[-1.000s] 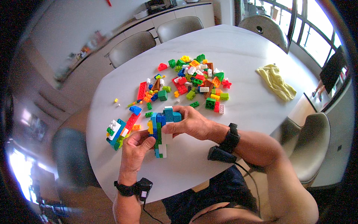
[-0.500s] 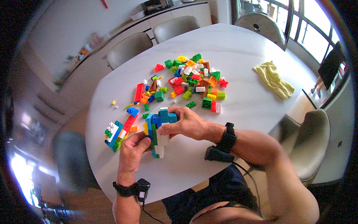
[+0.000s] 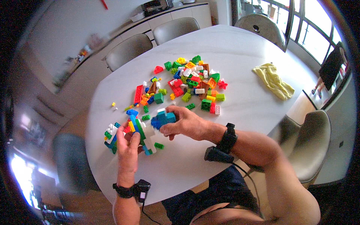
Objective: Assemble interlocking plastic toy blocks on a table.
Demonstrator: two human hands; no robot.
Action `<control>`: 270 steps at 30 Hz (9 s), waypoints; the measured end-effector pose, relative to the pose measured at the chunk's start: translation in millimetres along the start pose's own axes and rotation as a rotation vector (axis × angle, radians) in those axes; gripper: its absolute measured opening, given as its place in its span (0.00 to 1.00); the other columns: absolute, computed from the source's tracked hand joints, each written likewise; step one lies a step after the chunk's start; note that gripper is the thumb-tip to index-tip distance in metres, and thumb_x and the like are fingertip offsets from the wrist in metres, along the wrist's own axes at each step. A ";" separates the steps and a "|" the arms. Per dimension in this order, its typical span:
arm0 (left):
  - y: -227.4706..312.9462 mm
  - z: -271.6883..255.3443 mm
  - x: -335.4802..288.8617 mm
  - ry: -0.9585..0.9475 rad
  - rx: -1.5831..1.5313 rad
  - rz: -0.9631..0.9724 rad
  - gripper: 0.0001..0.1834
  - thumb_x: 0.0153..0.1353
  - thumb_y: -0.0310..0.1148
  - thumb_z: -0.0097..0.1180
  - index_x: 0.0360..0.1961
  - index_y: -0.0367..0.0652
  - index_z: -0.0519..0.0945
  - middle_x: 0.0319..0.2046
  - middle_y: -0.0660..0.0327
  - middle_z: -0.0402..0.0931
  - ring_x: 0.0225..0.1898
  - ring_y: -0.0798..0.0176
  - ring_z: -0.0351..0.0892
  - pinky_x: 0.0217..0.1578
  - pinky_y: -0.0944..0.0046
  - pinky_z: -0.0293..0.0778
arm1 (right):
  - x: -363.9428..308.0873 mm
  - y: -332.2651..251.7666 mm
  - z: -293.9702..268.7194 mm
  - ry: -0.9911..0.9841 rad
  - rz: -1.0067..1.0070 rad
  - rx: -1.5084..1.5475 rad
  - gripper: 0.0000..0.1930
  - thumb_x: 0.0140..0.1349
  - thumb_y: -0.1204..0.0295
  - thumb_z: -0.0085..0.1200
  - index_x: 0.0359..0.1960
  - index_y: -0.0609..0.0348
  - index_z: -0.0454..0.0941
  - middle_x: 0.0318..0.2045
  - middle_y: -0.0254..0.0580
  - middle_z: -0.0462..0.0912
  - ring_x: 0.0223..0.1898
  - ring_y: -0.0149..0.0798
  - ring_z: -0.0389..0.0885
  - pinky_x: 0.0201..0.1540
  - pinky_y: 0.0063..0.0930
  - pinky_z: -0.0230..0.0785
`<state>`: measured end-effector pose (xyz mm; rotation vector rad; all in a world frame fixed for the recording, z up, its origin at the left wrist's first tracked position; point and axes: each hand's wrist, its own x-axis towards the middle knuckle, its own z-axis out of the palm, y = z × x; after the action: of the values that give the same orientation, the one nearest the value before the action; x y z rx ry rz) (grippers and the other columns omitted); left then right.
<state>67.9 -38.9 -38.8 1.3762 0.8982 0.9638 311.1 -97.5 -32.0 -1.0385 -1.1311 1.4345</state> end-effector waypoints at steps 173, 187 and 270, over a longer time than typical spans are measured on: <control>18.3 11.5 -11.3 -0.120 0.651 0.561 0.26 0.55 0.40 0.77 0.55 0.48 0.87 0.71 0.44 0.66 0.69 0.45 0.72 0.66 0.50 0.71 | -10.9 -5.6 22.5 -0.166 0.129 0.174 0.25 0.74 0.58 0.58 0.57 0.72 0.76 0.41 0.48 0.86 0.36 0.36 0.88 0.40 0.32 0.86; 17.8 13.5 -12.8 -0.080 0.655 0.513 0.28 0.53 0.31 0.79 0.57 0.43 0.85 0.70 0.43 0.65 0.67 0.44 0.73 0.64 0.53 0.73 | -5.0 -2.2 14.7 0.066 0.142 0.286 0.22 0.74 0.57 0.59 0.48 0.69 0.79 0.34 0.42 0.82 0.27 0.32 0.83 0.27 0.29 0.81; 3.8 2.0 -5.3 -0.260 -0.291 -0.047 0.32 0.67 0.34 0.67 0.69 0.38 0.70 0.56 0.53 0.80 0.59 0.53 0.81 0.64 0.53 0.74 | -2.4 4.9 7.2 0.477 -0.552 -0.744 0.31 0.60 0.78 0.62 0.66 0.63 0.69 0.73 0.63 0.58 0.70 0.61 0.68 0.65 0.47 0.71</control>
<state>67.8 -44.7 -35.3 1.1918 0.5675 0.8207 303.5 -101.2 -35.4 -1.3316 -1.4624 0.2825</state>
